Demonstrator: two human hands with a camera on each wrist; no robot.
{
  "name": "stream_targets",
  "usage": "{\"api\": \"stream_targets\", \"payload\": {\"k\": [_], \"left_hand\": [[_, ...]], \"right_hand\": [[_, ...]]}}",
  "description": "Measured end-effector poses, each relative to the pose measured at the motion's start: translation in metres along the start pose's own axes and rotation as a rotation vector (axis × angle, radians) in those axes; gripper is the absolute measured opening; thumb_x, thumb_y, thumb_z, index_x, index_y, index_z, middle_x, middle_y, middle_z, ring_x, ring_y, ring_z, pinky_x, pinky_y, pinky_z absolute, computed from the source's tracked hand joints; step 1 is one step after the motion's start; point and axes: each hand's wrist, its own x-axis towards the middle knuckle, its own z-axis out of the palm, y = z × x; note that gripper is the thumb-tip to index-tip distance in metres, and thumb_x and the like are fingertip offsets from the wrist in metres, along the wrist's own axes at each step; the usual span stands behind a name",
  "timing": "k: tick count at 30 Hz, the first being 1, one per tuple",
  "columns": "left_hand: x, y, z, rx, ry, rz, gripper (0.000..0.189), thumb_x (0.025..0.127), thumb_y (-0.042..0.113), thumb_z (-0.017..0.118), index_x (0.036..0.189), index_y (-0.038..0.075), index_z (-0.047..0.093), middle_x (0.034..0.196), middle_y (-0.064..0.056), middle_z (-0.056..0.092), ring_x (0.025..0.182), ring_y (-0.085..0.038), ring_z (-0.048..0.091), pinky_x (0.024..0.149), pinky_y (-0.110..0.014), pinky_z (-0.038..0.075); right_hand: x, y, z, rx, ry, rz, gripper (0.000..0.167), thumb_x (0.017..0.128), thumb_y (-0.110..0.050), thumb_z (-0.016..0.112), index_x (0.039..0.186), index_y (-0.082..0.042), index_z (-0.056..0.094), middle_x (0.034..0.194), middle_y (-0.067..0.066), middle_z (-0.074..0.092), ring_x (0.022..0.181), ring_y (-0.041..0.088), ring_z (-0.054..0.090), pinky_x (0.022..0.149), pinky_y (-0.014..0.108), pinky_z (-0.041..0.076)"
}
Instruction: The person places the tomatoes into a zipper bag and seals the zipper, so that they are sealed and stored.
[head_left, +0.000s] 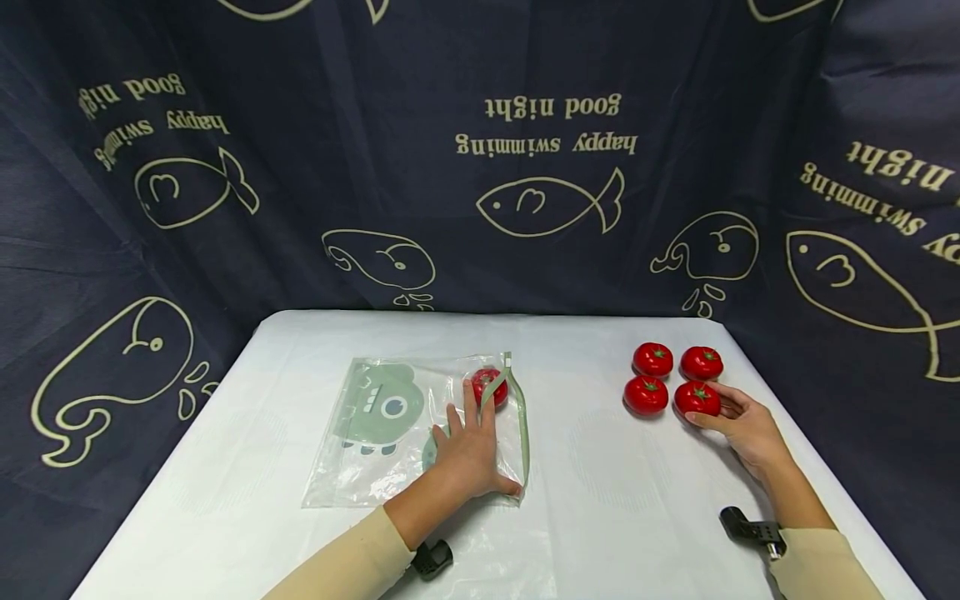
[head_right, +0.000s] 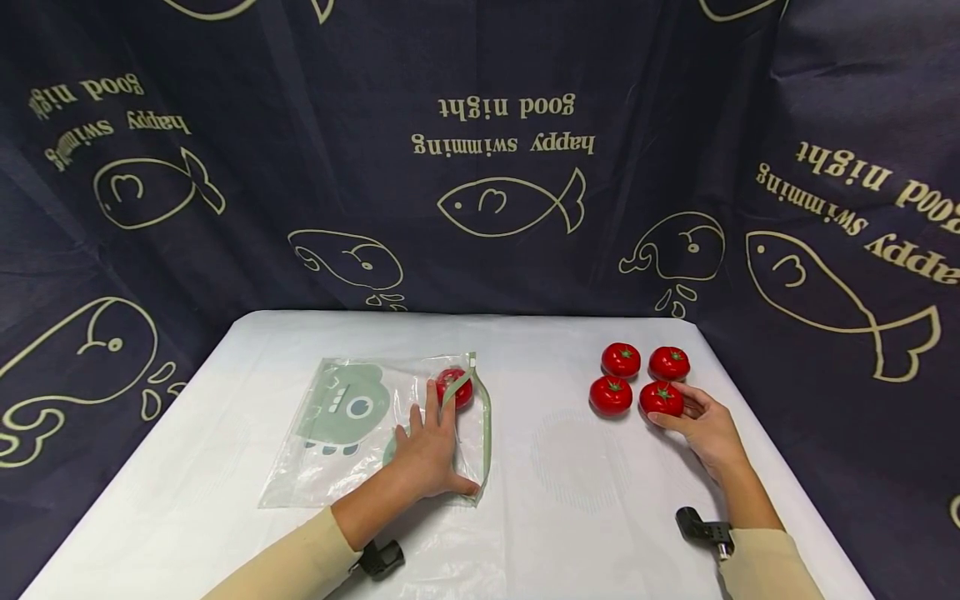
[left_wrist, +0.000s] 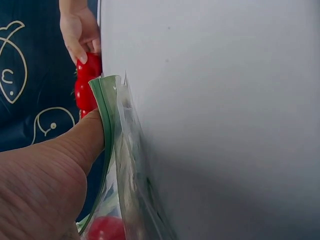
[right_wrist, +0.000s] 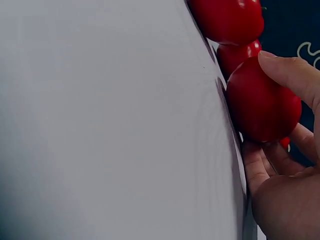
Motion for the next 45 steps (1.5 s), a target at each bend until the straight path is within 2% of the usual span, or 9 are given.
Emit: {"api": "stream_targets", "payload": {"k": [5,8,13,18,21,27,37,45], "left_hand": [[-0.001,0.0,-0.001,0.001,0.0,0.002,0.15,0.045,0.059,0.1,0.162,0.011,0.019,0.171,-0.023,0.002,0.147,-0.059,0.028,0.108,-0.078,0.032],[-0.001,0.0,-0.001,0.001,0.0,0.002,0.15,0.045,0.059,0.1,0.162,0.011,0.019,0.171,-0.023,0.002,0.147,-0.059,0.028,0.108,-0.078,0.032],[-0.001,0.0,-0.002,0.006,0.0,0.003,0.148,0.046,0.06,0.1,0.161,0.009,0.021,0.171,-0.024,0.003,0.147,-0.059,0.029,0.107,-0.077,0.033],[-0.001,0.0,-0.003,0.005,-0.003,0.004,0.147,0.047,0.06,0.1,0.161,0.009,0.022,0.171,-0.024,0.003,0.147,-0.059,0.029,0.107,-0.077,0.033],[-0.002,0.0,-0.003,0.007,-0.005,0.004,0.147,0.047,0.059,0.1,0.161,0.009,0.022,0.171,-0.024,0.003,0.147,-0.059,0.028,0.107,-0.077,0.033],[-0.002,0.001,-0.002,0.005,-0.009,0.001,0.148,0.048,0.059,0.1,0.162,0.009,0.02,0.171,-0.024,0.002,0.148,-0.058,0.028,0.108,-0.077,0.033],[-0.001,0.0,-0.001,0.012,-0.01,0.003,0.148,0.047,0.06,0.099,0.161,0.009,0.021,0.171,-0.024,0.004,0.148,-0.059,0.028,0.107,-0.077,0.033],[-0.001,0.001,-0.001,0.015,-0.015,-0.001,0.147,0.048,0.06,0.099,0.162,0.009,0.021,0.171,-0.024,0.003,0.148,-0.058,0.027,0.108,-0.077,0.033]], "right_hand": [[-0.002,-0.001,0.001,-0.007,0.015,0.008,0.098,0.084,-0.046,0.083,0.158,-0.004,0.034,0.158,0.026,0.036,0.129,0.029,0.041,0.074,0.005,0.043],[-0.005,-0.002,0.001,-0.004,0.023,0.005,0.095,0.085,-0.044,0.083,0.158,-0.004,0.035,0.156,0.023,0.038,0.126,0.027,0.042,0.074,0.006,0.044],[-0.01,-0.001,0.002,0.033,0.041,-0.019,0.094,0.083,-0.041,0.085,0.157,-0.005,0.037,0.145,0.014,0.046,0.111,0.01,0.048,0.076,0.005,0.047],[-0.016,-0.001,0.002,0.119,0.041,-0.042,0.089,0.083,-0.035,0.086,0.156,-0.01,0.041,0.126,-0.013,0.048,0.097,-0.008,0.054,0.079,0.007,0.051],[-0.019,-0.002,0.002,0.16,0.035,-0.056,0.086,0.084,-0.033,0.086,0.155,-0.011,0.042,0.12,-0.022,0.045,0.095,-0.012,0.057,0.08,0.008,0.053],[-0.025,-0.005,0.003,0.167,0.029,-0.057,0.087,0.084,-0.037,0.086,0.156,-0.014,0.042,0.125,-0.019,0.045,0.095,-0.013,0.058,0.079,0.01,0.054],[-0.036,-0.006,0.007,0.209,0.019,-0.064,0.08,0.087,-0.032,0.084,0.154,-0.018,0.043,0.12,-0.022,0.047,0.094,-0.012,0.062,0.079,0.011,0.055],[-0.048,-0.011,0.012,0.261,0.06,-0.09,0.074,0.086,-0.027,0.085,0.15,-0.019,0.049,0.118,-0.022,0.05,0.089,-0.007,0.068,0.078,0.01,0.055]]}}
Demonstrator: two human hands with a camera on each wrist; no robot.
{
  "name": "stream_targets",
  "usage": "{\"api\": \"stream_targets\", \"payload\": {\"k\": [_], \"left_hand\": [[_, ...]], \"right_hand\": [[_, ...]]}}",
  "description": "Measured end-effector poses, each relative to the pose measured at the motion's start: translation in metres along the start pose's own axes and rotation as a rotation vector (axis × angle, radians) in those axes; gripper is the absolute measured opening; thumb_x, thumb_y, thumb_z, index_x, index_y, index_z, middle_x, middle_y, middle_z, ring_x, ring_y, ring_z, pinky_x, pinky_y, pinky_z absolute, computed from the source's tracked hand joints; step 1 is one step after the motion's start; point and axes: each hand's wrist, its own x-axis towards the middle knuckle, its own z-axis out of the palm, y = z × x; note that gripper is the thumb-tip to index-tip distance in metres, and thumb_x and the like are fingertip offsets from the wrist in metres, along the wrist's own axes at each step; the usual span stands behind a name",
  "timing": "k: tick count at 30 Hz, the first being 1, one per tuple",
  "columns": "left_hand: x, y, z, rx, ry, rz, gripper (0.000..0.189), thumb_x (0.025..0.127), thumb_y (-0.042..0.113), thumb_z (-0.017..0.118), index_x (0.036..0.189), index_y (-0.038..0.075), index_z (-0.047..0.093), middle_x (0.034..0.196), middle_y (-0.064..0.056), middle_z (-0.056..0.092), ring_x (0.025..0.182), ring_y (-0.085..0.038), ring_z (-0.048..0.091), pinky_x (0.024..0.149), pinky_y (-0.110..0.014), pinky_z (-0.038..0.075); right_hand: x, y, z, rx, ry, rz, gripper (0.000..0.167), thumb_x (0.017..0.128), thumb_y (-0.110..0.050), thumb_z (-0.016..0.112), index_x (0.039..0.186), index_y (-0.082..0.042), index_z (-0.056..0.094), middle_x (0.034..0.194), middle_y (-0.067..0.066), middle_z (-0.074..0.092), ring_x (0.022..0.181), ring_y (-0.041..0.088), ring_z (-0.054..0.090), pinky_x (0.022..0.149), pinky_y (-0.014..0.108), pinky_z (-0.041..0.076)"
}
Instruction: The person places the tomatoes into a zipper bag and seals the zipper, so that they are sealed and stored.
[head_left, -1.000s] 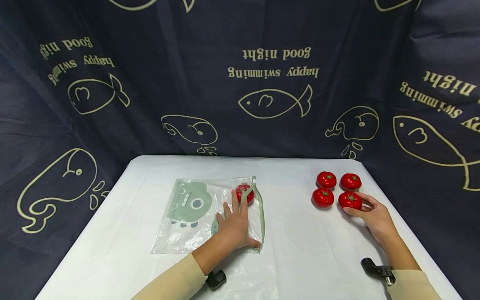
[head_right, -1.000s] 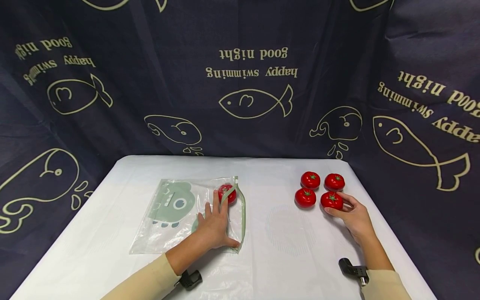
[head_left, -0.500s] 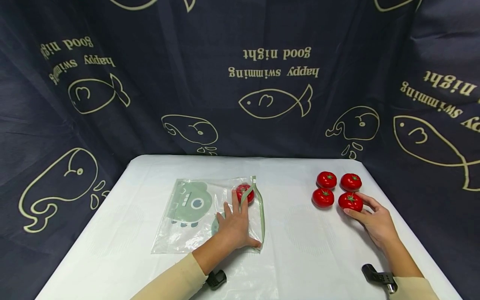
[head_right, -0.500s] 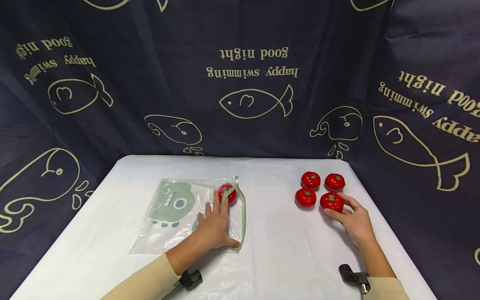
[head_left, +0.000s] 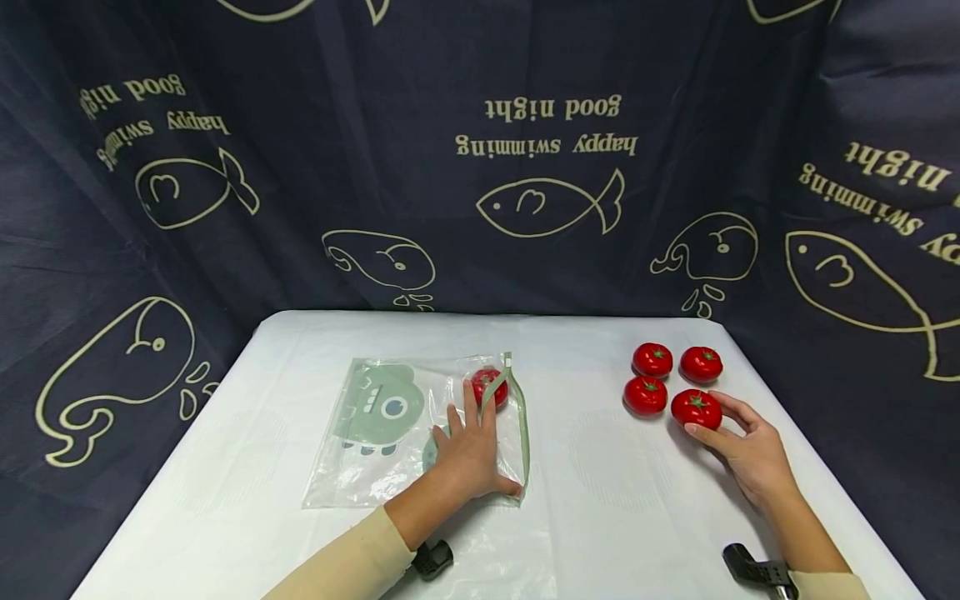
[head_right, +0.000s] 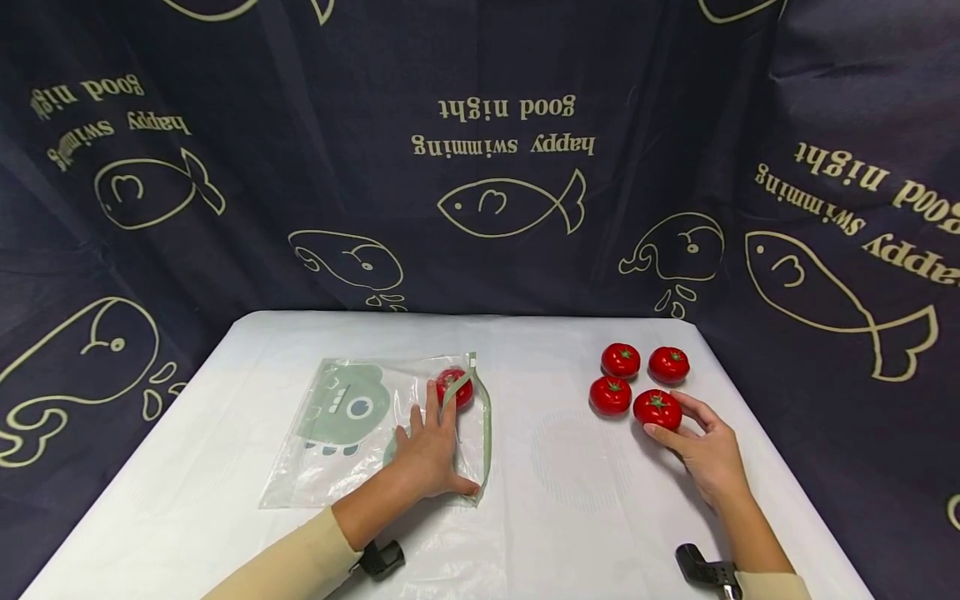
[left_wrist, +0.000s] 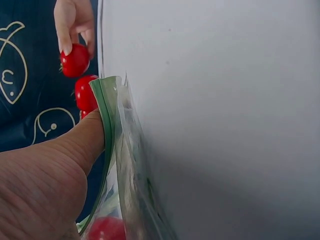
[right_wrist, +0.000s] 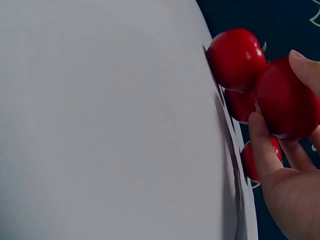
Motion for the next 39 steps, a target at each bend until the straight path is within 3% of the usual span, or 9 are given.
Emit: {"api": "stream_targets", "payload": {"k": [7,21,29,39], "left_hand": [[0.0,0.0,0.0,-0.001,0.004,0.004,0.147,0.047,0.06,0.099,0.161,0.008,0.022,0.171,-0.024,0.003,0.148,-0.058,0.027,0.107,-0.078,0.033],[0.001,0.0,0.001,-0.005,0.004,0.004,0.149,0.048,0.06,0.099,0.162,0.009,0.019,0.171,-0.023,0.001,0.148,-0.058,0.027,0.108,-0.078,0.032],[0.001,-0.001,0.002,-0.004,0.006,0.003,0.15,0.047,0.06,0.099,0.163,0.011,0.017,0.171,-0.023,0.001,0.148,-0.058,0.028,0.107,-0.078,0.033],[0.002,-0.001,0.002,0.004,-0.002,0.005,0.148,0.048,0.062,0.098,0.162,0.009,0.02,0.171,-0.023,0.001,0.148,-0.058,0.027,0.108,-0.077,0.033]], "right_hand": [[-0.007,-0.003,0.006,0.066,-0.006,-0.017,0.074,0.085,-0.02,0.085,0.15,-0.019,0.05,0.121,-0.02,0.05,0.09,-0.007,0.069,0.078,0.011,0.055],[-0.019,-0.008,0.021,0.218,-0.114,-0.027,0.074,0.088,-0.004,0.079,0.153,-0.014,0.045,0.126,-0.014,0.052,0.097,-0.004,0.07,0.082,0.014,0.057],[-0.023,-0.013,0.029,0.196,-0.138,-0.018,0.075,0.088,-0.005,0.08,0.153,-0.01,0.044,0.123,-0.021,0.058,0.099,-0.005,0.069,0.082,0.013,0.056],[-0.029,-0.016,0.041,0.184,-0.165,-0.026,0.073,0.088,-0.005,0.08,0.152,-0.009,0.045,0.125,-0.018,0.057,0.099,-0.002,0.071,0.083,0.015,0.057]]}}
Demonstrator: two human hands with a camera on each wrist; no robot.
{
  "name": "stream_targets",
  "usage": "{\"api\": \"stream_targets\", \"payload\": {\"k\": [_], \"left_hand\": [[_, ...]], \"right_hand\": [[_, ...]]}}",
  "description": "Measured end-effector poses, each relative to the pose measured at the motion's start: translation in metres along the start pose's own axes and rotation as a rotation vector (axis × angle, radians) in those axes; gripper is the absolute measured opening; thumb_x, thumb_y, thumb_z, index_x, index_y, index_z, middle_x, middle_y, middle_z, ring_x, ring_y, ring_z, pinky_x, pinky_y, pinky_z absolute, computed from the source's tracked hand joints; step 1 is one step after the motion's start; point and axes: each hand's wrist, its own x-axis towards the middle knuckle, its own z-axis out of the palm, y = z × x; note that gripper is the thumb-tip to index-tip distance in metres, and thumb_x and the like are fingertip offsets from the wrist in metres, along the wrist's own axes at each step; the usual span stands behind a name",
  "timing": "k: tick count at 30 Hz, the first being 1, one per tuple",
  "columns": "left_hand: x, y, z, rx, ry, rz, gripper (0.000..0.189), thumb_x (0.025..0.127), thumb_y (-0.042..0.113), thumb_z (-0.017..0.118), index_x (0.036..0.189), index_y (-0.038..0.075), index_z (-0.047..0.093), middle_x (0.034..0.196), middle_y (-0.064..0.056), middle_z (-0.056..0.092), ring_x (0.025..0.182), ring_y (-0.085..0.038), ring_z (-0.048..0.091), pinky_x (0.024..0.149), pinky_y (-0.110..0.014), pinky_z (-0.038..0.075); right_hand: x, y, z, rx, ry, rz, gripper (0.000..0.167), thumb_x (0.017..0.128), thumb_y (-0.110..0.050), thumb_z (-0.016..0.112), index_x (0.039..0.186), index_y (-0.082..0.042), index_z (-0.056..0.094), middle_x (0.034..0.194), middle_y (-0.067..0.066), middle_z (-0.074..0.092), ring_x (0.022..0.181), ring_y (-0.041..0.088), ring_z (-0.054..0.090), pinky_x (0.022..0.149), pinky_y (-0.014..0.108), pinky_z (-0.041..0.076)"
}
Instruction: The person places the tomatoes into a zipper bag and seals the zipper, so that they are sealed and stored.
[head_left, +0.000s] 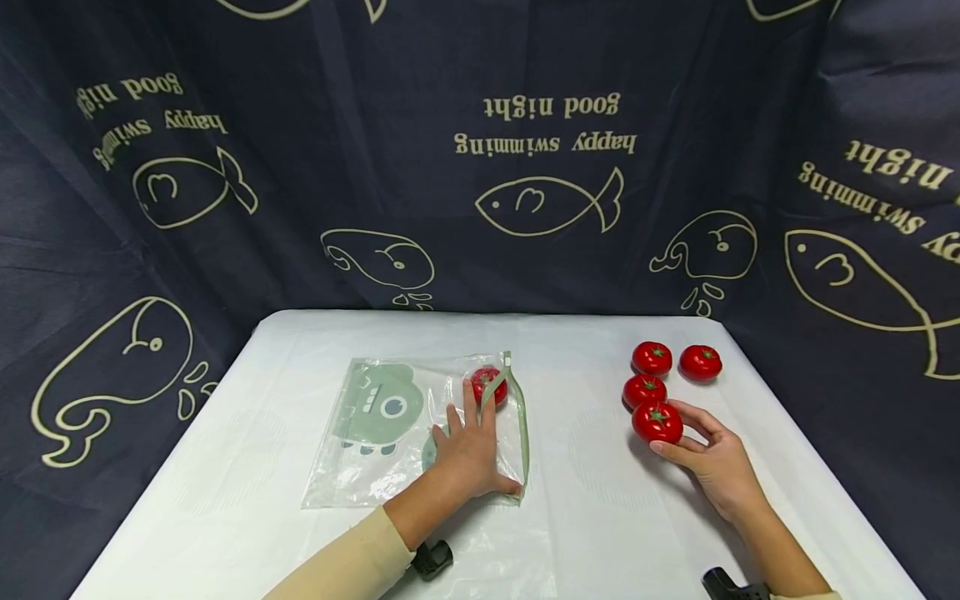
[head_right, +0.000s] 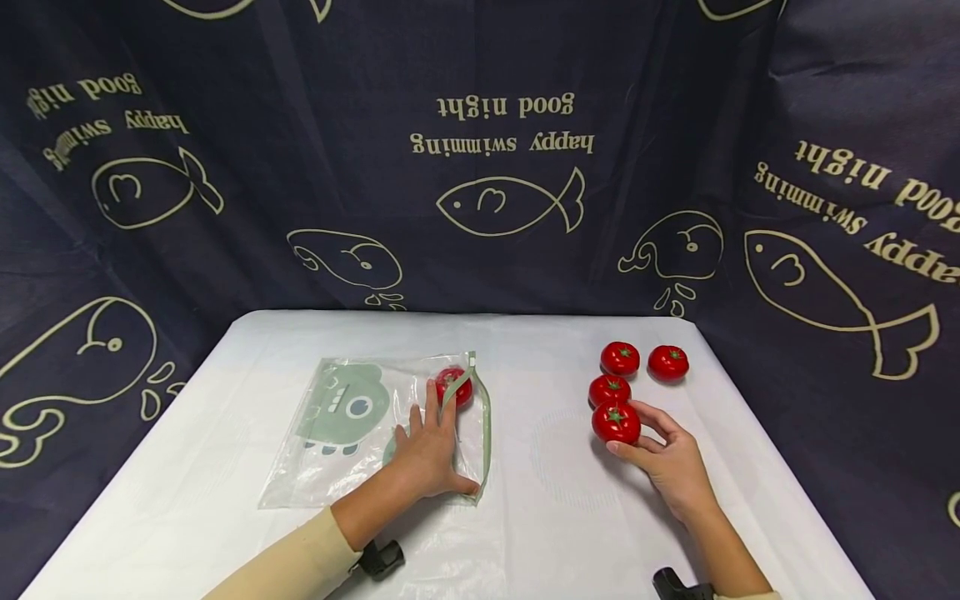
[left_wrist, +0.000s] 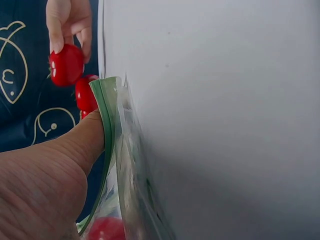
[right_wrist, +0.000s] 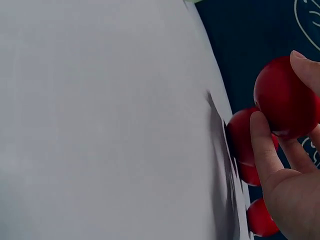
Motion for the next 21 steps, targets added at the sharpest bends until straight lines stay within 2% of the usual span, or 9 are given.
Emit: {"api": "stream_targets", "payload": {"k": [11,21], "left_hand": [[0.0,0.0,-0.001,-0.002,-0.009,-0.005,0.148,0.048,0.062,0.098,0.162,0.01,0.019,0.171,-0.024,0.001,0.148,-0.058,0.027,0.108,-0.077,0.032],[0.0,0.0,0.0,-0.012,-0.001,-0.006,0.149,0.048,0.061,0.099,0.162,0.012,0.018,0.171,-0.023,0.001,0.148,-0.058,0.028,0.108,-0.077,0.032]], "right_hand": [[-0.003,-0.002,0.015,0.069,-0.036,-0.02,0.072,0.088,0.0,0.078,0.151,-0.009,0.046,0.13,-0.012,0.053,0.103,0.0,0.072,0.085,0.019,0.058],[-0.001,0.001,0.028,0.048,-0.066,-0.014,0.074,0.087,-0.002,0.08,0.151,-0.009,0.045,0.133,-0.011,0.051,0.103,0.001,0.072,0.086,0.019,0.058]]}}
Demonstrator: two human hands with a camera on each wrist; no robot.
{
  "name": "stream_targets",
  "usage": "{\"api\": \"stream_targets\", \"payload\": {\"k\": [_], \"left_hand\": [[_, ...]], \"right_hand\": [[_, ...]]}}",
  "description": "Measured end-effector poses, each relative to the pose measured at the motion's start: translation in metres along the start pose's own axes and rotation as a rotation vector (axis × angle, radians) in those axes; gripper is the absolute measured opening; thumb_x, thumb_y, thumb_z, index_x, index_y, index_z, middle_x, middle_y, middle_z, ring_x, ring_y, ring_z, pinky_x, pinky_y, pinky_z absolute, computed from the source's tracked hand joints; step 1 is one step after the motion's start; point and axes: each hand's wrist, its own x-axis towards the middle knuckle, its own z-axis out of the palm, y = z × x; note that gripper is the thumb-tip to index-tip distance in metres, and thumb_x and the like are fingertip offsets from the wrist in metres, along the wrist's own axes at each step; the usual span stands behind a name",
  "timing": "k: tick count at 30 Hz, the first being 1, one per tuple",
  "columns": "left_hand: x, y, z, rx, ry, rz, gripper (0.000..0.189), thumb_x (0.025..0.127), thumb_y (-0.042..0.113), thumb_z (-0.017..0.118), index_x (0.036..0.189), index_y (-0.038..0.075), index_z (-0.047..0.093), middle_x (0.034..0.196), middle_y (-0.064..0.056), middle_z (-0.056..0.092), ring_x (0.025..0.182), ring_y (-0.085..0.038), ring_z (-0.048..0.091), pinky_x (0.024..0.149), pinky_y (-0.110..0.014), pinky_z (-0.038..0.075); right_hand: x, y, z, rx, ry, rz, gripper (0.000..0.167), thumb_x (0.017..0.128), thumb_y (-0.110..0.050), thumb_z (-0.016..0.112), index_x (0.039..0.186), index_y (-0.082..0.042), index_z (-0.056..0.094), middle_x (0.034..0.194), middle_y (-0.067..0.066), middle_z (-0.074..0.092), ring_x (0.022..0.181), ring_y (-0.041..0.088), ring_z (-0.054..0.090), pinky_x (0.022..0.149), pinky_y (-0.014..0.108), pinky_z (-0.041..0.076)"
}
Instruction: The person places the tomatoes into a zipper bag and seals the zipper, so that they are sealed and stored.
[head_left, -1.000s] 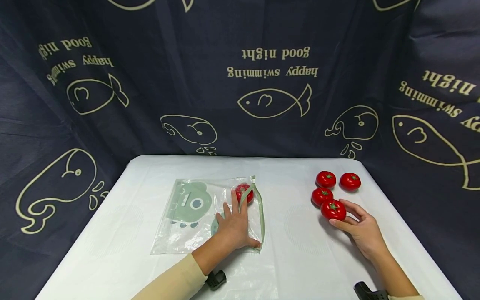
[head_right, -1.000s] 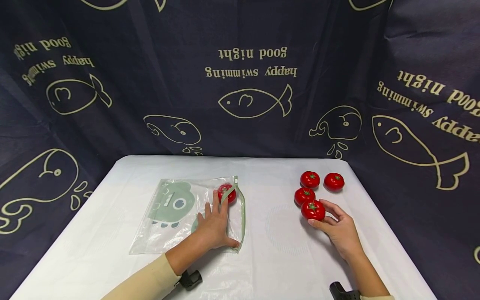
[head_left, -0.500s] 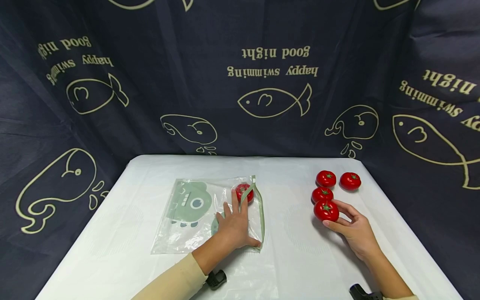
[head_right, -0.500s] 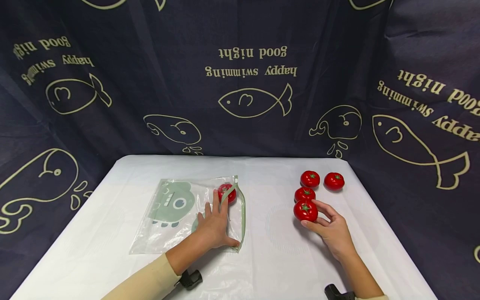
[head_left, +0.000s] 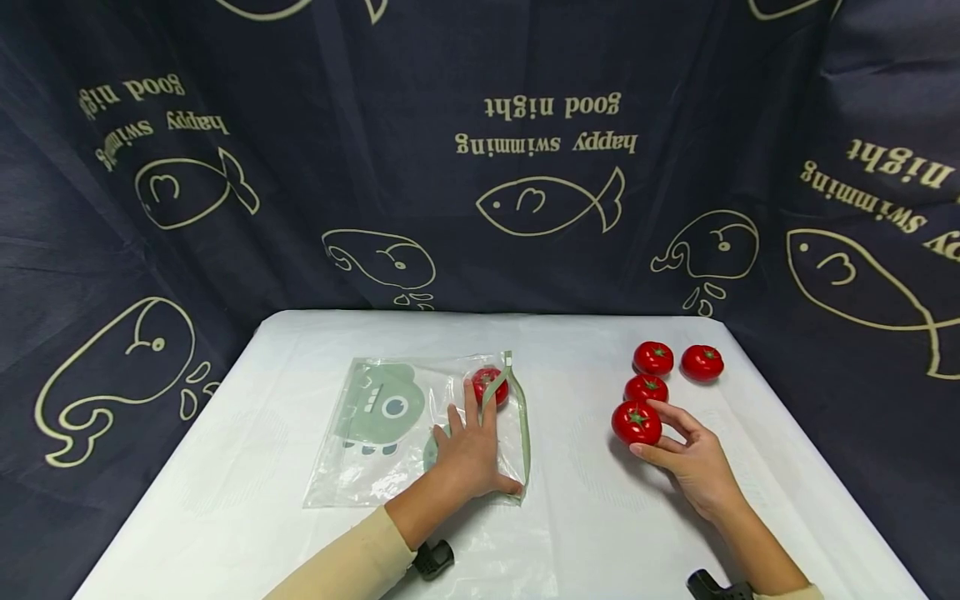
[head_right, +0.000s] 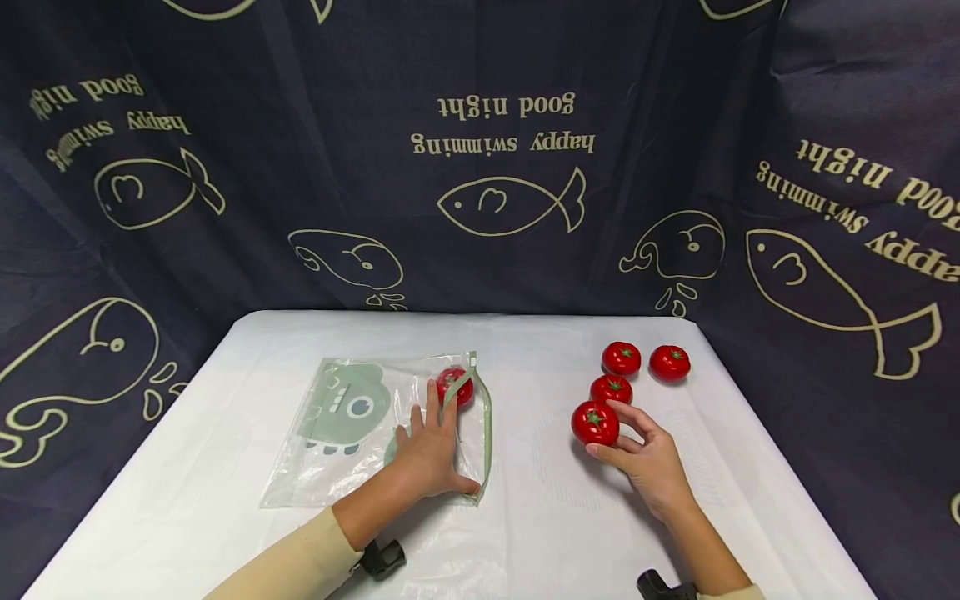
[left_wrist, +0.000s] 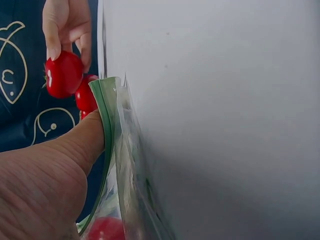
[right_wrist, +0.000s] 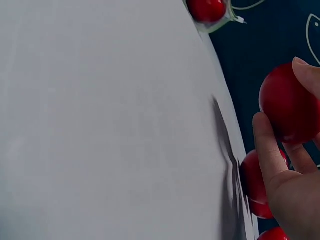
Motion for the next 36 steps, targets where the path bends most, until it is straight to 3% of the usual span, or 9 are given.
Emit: {"api": "stream_targets", "payload": {"k": [13,21,30,36], "left_hand": [[0.0,0.001,0.0,0.009,-0.008,-0.004,0.148,0.048,0.061,0.098,0.162,0.011,0.019,0.171,-0.023,0.001,0.148,-0.058,0.027,0.108,-0.077,0.032],[0.0,0.001,0.002,0.008,-0.004,-0.009,0.148,0.048,0.06,0.099,0.162,0.011,0.018,0.172,-0.023,0.0,0.148,-0.057,0.028,0.109,-0.077,0.032],[0.0,0.001,0.001,0.014,0.004,-0.008,0.151,0.047,0.062,0.099,0.163,0.012,0.016,0.171,-0.023,0.001,0.148,-0.057,0.028,0.108,-0.077,0.033],[-0.001,0.001,0.001,0.011,0.007,-0.008,0.15,0.048,0.061,0.098,0.163,0.011,0.017,0.171,-0.024,0.0,0.148,-0.058,0.027,0.108,-0.077,0.033]], "right_hand": [[0.011,-0.002,0.02,-0.01,-0.063,-0.023,0.074,0.086,0.001,0.079,0.151,-0.005,0.043,0.132,-0.006,0.053,0.105,0.005,0.073,0.088,0.02,0.058],[0.02,0.0,0.032,-0.032,-0.106,-0.025,0.076,0.085,-0.001,0.081,0.151,-0.003,0.043,0.145,0.007,0.043,0.105,0.007,0.072,0.089,0.021,0.058],[0.029,0.0,0.045,0.015,-0.153,-0.054,0.076,0.083,0.003,0.081,0.15,-0.001,0.043,0.135,-0.004,0.053,0.103,0.01,0.074,0.088,0.025,0.059],[0.034,0.001,0.052,-0.029,-0.161,-0.067,0.078,0.082,0.0,0.083,0.15,-0.002,0.045,0.134,-0.001,0.053,0.102,0.011,0.074,0.086,0.026,0.06]]}}
